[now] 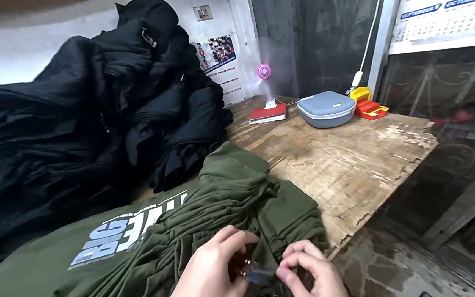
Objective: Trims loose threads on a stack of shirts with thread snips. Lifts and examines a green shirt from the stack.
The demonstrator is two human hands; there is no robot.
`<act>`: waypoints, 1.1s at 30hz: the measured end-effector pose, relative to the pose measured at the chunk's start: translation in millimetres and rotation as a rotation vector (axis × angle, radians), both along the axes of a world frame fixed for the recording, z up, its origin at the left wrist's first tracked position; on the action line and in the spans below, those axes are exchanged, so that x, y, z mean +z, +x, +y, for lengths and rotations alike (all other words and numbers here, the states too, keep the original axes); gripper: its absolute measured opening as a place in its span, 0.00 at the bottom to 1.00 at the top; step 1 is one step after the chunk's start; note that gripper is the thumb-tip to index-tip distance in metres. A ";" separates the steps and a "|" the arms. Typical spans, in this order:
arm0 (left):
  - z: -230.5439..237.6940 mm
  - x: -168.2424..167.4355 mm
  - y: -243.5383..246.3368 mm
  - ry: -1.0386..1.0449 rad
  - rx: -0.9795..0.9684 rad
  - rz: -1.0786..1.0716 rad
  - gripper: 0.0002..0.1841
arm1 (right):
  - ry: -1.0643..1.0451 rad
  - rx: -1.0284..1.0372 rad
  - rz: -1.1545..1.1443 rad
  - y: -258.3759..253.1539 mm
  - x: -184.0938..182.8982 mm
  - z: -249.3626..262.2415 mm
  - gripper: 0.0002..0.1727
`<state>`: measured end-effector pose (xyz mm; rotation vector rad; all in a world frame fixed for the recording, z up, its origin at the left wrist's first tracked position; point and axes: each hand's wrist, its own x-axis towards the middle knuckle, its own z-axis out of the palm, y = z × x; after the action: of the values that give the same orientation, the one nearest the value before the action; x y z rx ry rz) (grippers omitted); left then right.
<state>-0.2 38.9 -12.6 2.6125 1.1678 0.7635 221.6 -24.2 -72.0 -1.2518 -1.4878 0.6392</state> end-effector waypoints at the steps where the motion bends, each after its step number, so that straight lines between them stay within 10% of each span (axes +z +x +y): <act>1: -1.7 5.6 1.6 -0.023 0.002 0.006 0.24 | 0.006 -0.029 0.008 -3.9 -1.9 0.4 0.08; 13: -12.1 14.7 37.3 0.245 0.029 0.234 0.05 | 0.162 -0.158 0.142 -19.6 1.6 9.7 0.05; 16: -16.2 17.7 27.1 0.046 0.030 0.170 0.12 | 0.167 -0.041 0.109 0.7 4.6 4.3 0.05; 20: -17.8 14.0 8.5 -0.161 -0.014 0.024 0.09 | 0.229 0.114 0.010 20.0 -1.3 5.2 0.36; 27: 2.9 11.4 -2.5 -0.275 0.079 -0.180 0.06 | 0.220 -0.026 0.228 -47.7 9.1 27.5 0.08; 30: 13.0 4.3 -1.9 -0.311 0.198 -0.231 0.08 | 0.132 0.055 0.441 -43.7 11.3 48.2 0.12; 33: 15.7 3.4 -0.5 -0.353 0.200 -0.280 0.09 | 0.209 0.069 0.105 -37.2 11.3 39.3 0.28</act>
<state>-0.8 54.5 -9.2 2.0540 1.3482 0.8383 184.4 15.1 -60.7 -0.9960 -1.4741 0.5696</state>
